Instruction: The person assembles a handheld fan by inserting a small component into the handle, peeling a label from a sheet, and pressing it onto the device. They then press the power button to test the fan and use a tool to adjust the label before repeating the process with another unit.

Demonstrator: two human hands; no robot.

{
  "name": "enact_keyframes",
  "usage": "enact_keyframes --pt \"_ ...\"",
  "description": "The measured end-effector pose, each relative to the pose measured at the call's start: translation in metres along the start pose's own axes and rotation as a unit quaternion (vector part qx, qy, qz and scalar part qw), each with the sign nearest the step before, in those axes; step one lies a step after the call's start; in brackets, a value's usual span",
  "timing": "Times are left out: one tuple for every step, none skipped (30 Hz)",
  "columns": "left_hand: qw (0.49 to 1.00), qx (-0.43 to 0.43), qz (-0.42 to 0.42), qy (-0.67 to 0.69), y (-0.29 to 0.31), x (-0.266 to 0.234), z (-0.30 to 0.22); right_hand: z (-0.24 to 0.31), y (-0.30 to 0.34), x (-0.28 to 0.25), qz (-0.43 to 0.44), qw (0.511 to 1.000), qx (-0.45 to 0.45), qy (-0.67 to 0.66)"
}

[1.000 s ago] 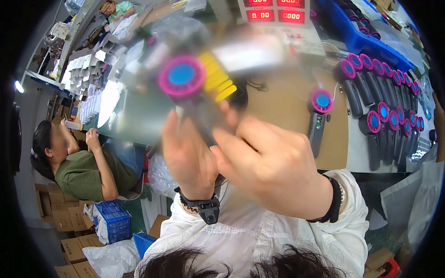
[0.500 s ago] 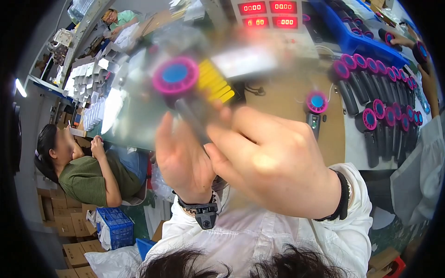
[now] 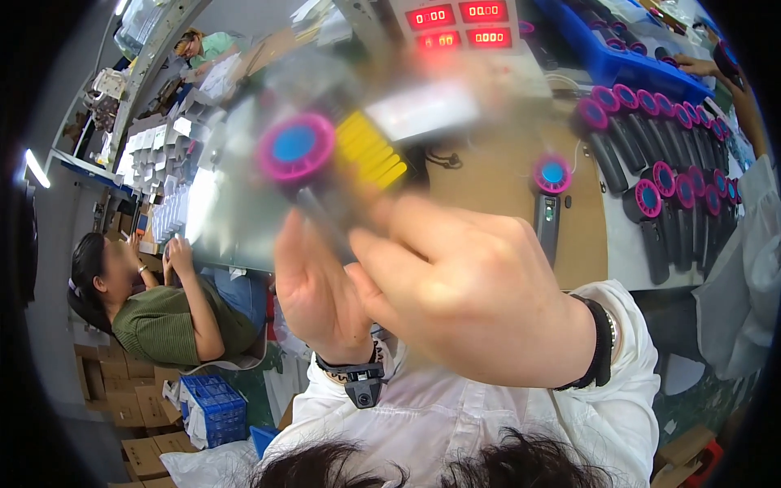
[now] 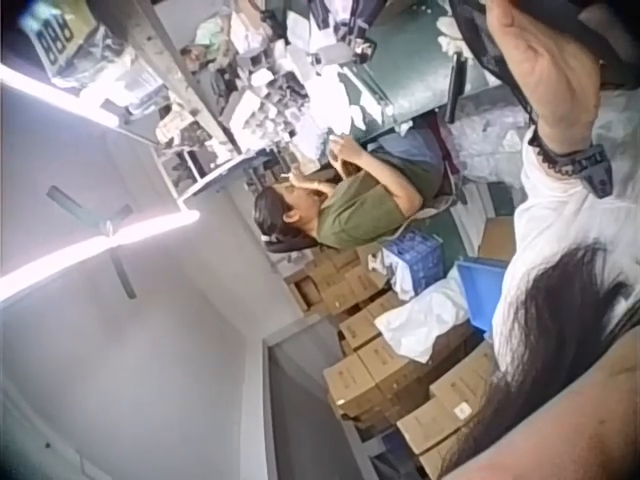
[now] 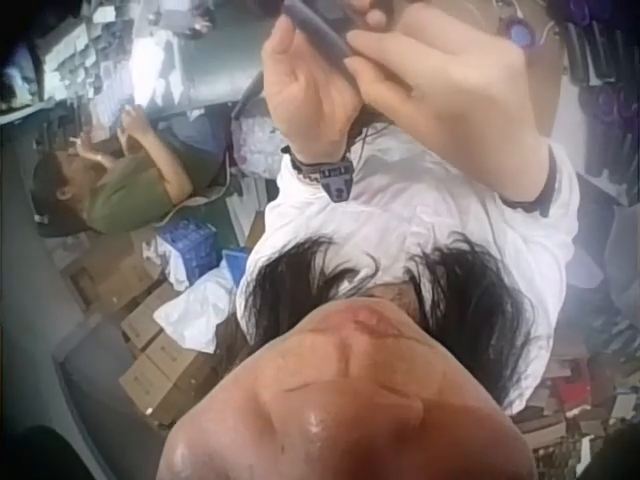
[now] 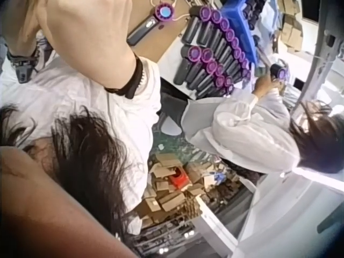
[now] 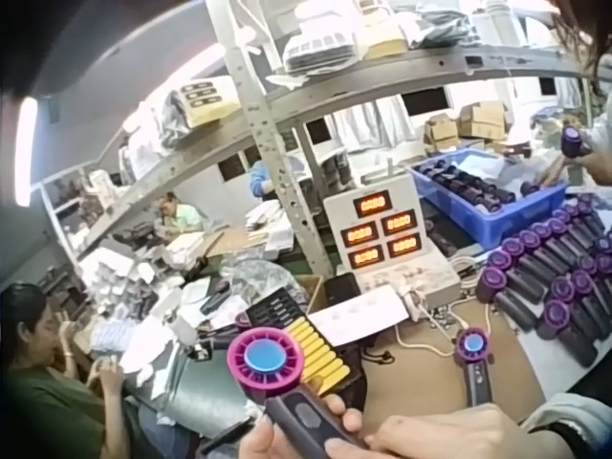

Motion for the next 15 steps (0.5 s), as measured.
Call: enact_keyframes --pt "1.000 -0.001 -0.001 0.019 0.0005 0.0001 0.0002 0.0000 0.0005 0.0003 0.001 1.000 0.000 -0.003" --pt "0.999 -0.002 -0.002 0.037 0.0011 0.0001 0.0002 -0.0003 0.0008 0.0005 -0.001 1.000 0.002 -0.004" --pt "0.999 -0.004 -0.003 0.034 0.0019 -0.0004 0.0002 -0.0002 0.0011 0.0010 -0.001 1.000 -0.002 0.000" --pt "0.999 -0.013 -0.001 0.041 0.0021 -0.0007 0.0006 -0.0002 0.0013 0.0012 -0.002 1.000 -0.004 0.006" --pt "0.999 -0.022 0.001 0.048 0.0023 -0.0010 0.0011 -0.0001 0.0014 0.0015 -0.003 1.000 -0.006 0.011" --pt "0.998 -0.031 0.002 0.055 0.0024 -0.0010 0.0020 0.0004 0.0008 0.0017 -0.006 1.000 -0.001 0.010" --pt "0.998 -0.036 0.001 0.052 0.0023 -0.0007 0.0035 0.0022 -0.0005 0.0017 -0.018 1.000 -0.002 0.018" --pt "0.998 -0.028 -0.010 0.061 0.0019 -0.0006 0.0047 0.0039 -0.0017 0.0012 -0.029 0.999 -0.002 0.025" --pt "0.997 -0.017 -0.020 0.068 0.0020 -0.0002 0.0052 0.0051 -0.0021 0.0000 -0.039 0.999 -0.005 0.031" --pt "0.997 -0.006 -0.031 0.076 0.0021 -0.0005 0.0055 0.0052 -0.0019 -0.0018 -0.041 0.999 -0.002 0.029" --pt "0.997 -0.009 -0.032 0.074 0.0023 -0.0013 0.0067 0.0056 -0.0016 -0.0024 -0.028 0.999 0.000 0.046" --pt "0.999 -0.005 -0.027 0.045 0.0022 -0.0027 0.0073 0.0059 -0.0013 -0.0028 -0.014 0.998 0.001 0.062" --pt "1.000 0.000 -0.021 0.017 0.0019 -0.0045 0.0077 0.0058 -0.0008 -0.0024 0.000 0.997 0.002 0.079" --pt "1.000 0.007 -0.015 -0.011 0.0024 -0.0060 0.0069 0.0055 0.0000 -0.0025 0.000 0.997 0.003 0.077" --pt "1.000 0.007 -0.015 -0.014 0.0028 -0.0076 0.0061 0.0055 0.0007 -0.0030 -0.005 0.997 0.000 0.074"
Point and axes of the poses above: each hand's wrist, its own y-axis away from the middle knuckle, its own x-axis out of the palm, z = x × y, the point moved 4 cm from there along -y, towards the middle knuckle, and after that the axes turned 12 degrees about x, right-handed, at the moved point
